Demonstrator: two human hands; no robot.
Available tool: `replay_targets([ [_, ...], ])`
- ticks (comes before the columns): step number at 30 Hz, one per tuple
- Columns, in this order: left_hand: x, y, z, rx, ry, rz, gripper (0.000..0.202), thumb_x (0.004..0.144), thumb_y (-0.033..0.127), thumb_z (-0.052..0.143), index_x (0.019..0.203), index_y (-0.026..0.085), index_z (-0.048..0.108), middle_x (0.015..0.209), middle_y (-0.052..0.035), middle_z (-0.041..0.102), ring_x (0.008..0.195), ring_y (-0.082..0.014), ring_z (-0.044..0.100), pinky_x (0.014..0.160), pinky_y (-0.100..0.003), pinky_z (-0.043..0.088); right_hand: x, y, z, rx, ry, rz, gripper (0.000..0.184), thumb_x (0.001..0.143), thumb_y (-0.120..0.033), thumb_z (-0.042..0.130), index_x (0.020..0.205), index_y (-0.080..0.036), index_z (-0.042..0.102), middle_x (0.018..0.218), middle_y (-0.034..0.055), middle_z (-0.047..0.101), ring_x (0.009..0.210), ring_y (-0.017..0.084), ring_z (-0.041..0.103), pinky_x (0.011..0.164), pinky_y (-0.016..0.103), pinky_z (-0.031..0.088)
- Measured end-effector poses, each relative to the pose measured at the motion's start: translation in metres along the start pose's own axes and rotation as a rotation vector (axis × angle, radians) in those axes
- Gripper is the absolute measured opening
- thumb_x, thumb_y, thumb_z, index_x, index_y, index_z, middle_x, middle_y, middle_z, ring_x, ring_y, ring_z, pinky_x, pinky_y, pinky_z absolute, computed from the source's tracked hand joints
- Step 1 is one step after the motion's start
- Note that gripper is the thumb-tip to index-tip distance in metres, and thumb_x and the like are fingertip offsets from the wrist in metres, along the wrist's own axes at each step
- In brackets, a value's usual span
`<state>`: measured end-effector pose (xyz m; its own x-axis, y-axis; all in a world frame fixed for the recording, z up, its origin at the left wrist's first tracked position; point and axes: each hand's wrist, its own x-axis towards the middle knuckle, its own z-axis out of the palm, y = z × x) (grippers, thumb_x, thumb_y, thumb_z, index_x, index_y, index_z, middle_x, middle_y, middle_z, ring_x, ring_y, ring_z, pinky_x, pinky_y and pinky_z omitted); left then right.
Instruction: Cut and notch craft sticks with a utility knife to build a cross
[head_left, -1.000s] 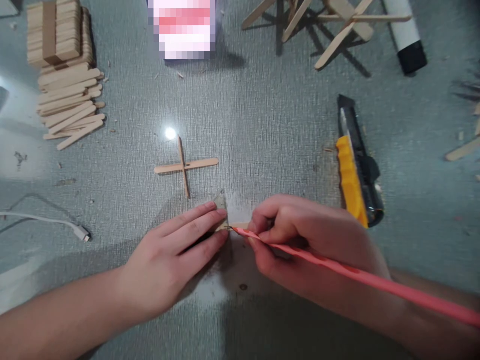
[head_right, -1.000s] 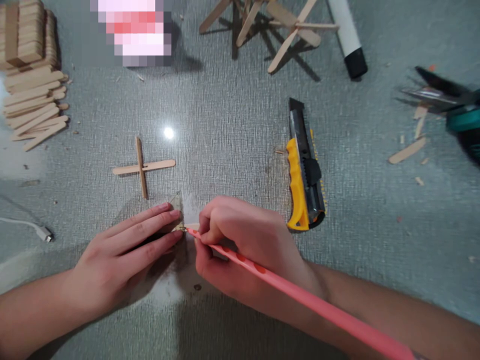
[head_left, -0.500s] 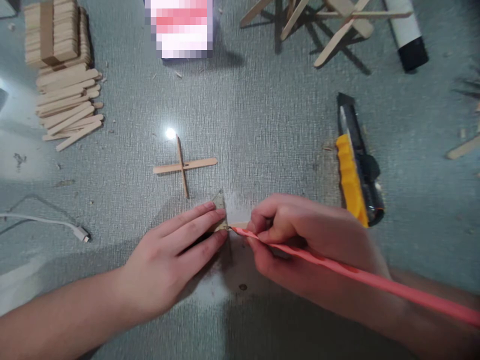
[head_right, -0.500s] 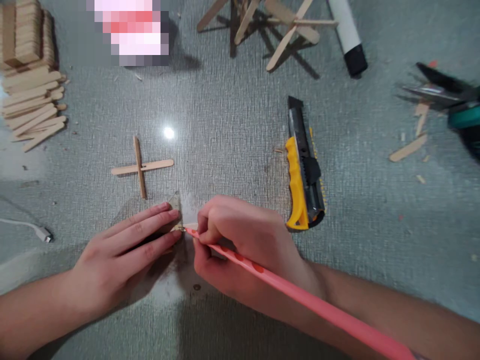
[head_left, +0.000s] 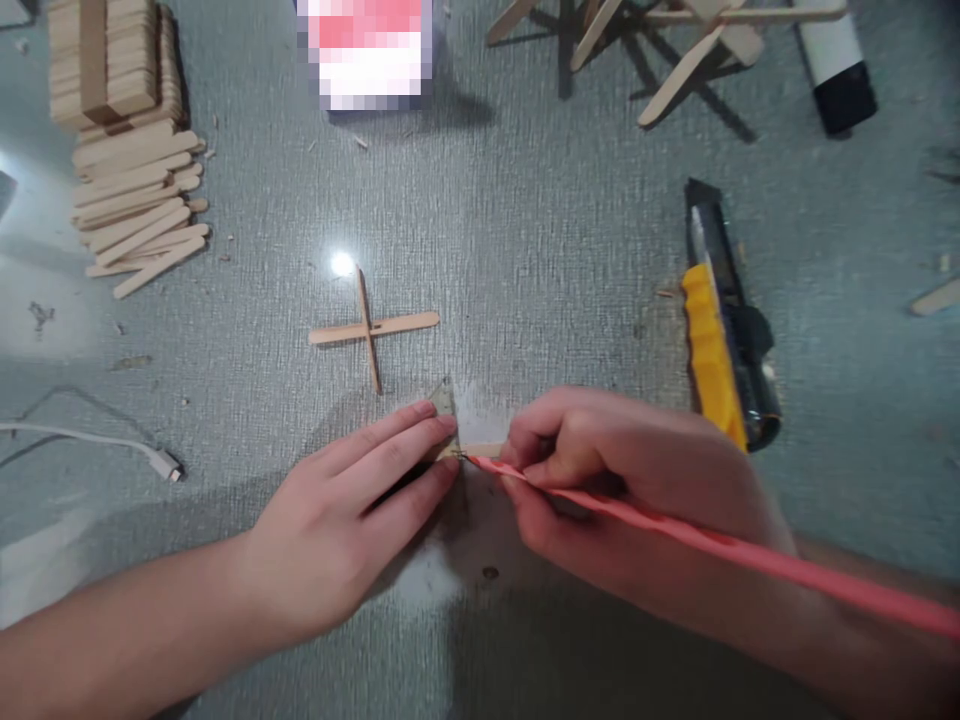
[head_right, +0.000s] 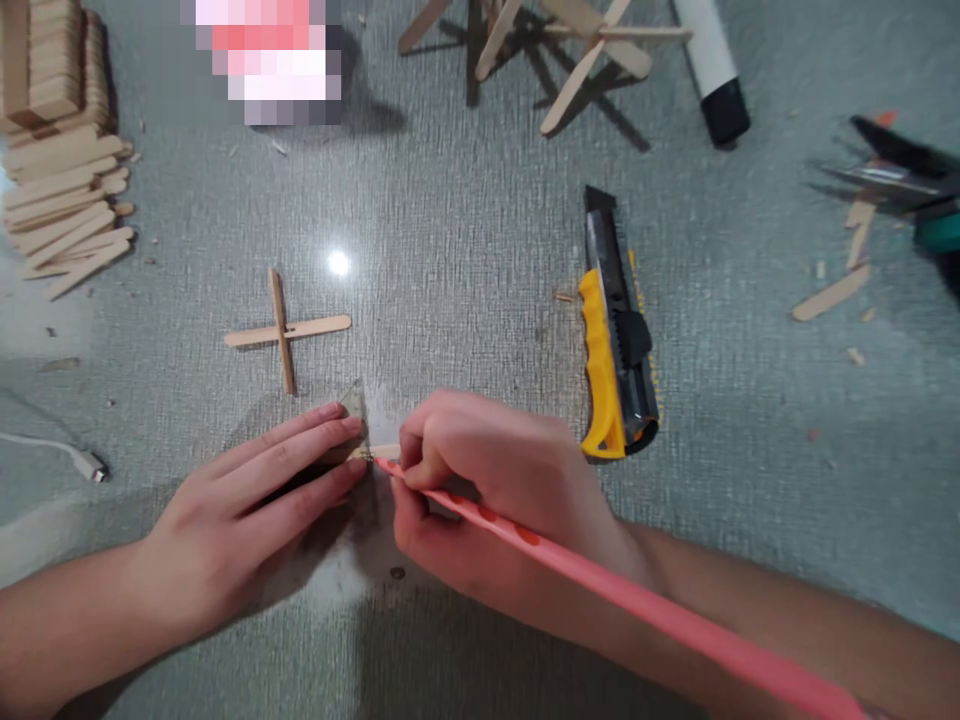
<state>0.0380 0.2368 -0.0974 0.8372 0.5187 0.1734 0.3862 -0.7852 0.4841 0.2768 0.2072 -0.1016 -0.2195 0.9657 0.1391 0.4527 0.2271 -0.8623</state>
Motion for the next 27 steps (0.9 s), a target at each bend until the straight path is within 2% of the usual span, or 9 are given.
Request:
replay_targets([
  [4,-0.002,0.0,0.001,0.029,0.034,-0.013,0.023,0.096,0.014,0.065,0.118,0.008,0.069,0.136,-0.0152,0.067,0.133,-0.0305,0.061,0.104,-0.043,0.06,-0.001,0.001,0.002,0.036,0.002,0.007,0.026,0.083,-0.008,0.065,0.074,-0.023,0.045,0.076,-0.0046,0.065,0.061,0.006,0.06,0.054,0.019,0.045],
  [8,-0.004,0.006,-0.002,0.182,0.106,0.0,0.022,0.089,0.018,0.076,0.11,0.012,0.072,0.125,-0.0099,0.074,0.117,-0.0258,0.072,0.098,-0.041,0.06,-0.002,0.001,0.002,0.071,-0.005,-0.003,0.025,0.083,-0.007,0.064,0.075,-0.023,0.046,0.075,-0.0047,0.064,0.061,0.006,0.06,0.055,0.019,0.046],
  [13,-0.007,0.014,-0.008,0.348,0.158,0.083,0.016,0.089,0.022,0.078,0.093,0.009,0.071,0.108,-0.0121,0.079,0.107,-0.028,0.076,0.096,-0.043,0.057,-0.005,0.001,-0.001,0.152,-0.002,-0.018,0.023,0.084,-0.007,0.062,0.075,-0.024,0.048,0.074,-0.0037,0.063,0.062,0.009,0.061,0.053,0.022,0.047],
  [16,-0.009,0.014,-0.009,0.422,0.189,0.128,0.016,0.088,0.023,0.079,0.087,0.009,0.071,0.097,-0.0109,0.081,0.102,-0.029,0.077,0.093,-0.044,0.057,-0.011,0.002,0.0,0.309,0.035,0.011,0.021,0.088,-0.008,0.057,0.079,-0.025,0.048,0.073,-0.0038,0.06,0.061,0.011,0.06,0.053,0.025,0.049],
  [19,-0.008,0.012,-0.005,0.378,0.175,0.141,0.012,0.092,0.023,0.074,0.091,0.011,0.072,0.102,-0.0077,0.081,0.102,-0.026,0.076,0.094,-0.043,0.058,-0.016,0.003,0.003,0.423,0.077,0.088,0.019,0.094,-0.01,0.049,0.093,-0.029,0.047,0.064,-0.0078,0.054,0.046,0.01,0.051,0.042,0.024,0.043],
  [22,-0.007,0.009,0.0,0.323,0.125,0.139,0.022,0.098,0.028,0.065,0.11,0.011,0.072,0.117,-0.0069,0.077,0.106,-0.0234,0.074,0.093,-0.041,0.059,-0.017,0.002,0.004,0.32,0.09,0.126,0.024,0.093,-0.008,0.051,0.105,-0.029,0.048,0.057,-0.0105,0.05,0.038,0.01,0.045,0.037,0.023,0.036],
  [27,-0.008,0.006,0.008,0.317,0.127,0.127,0.031,0.101,0.032,0.06,0.117,0.007,0.07,0.116,-0.0105,0.076,0.104,-0.0233,0.072,0.093,-0.041,0.059,-0.013,-0.008,-0.008,0.022,0.039,0.255,0.035,0.094,-0.026,0.057,0.128,-0.026,0.047,0.064,-0.0065,0.061,0.048,0.014,0.059,0.046,0.026,0.048],
])
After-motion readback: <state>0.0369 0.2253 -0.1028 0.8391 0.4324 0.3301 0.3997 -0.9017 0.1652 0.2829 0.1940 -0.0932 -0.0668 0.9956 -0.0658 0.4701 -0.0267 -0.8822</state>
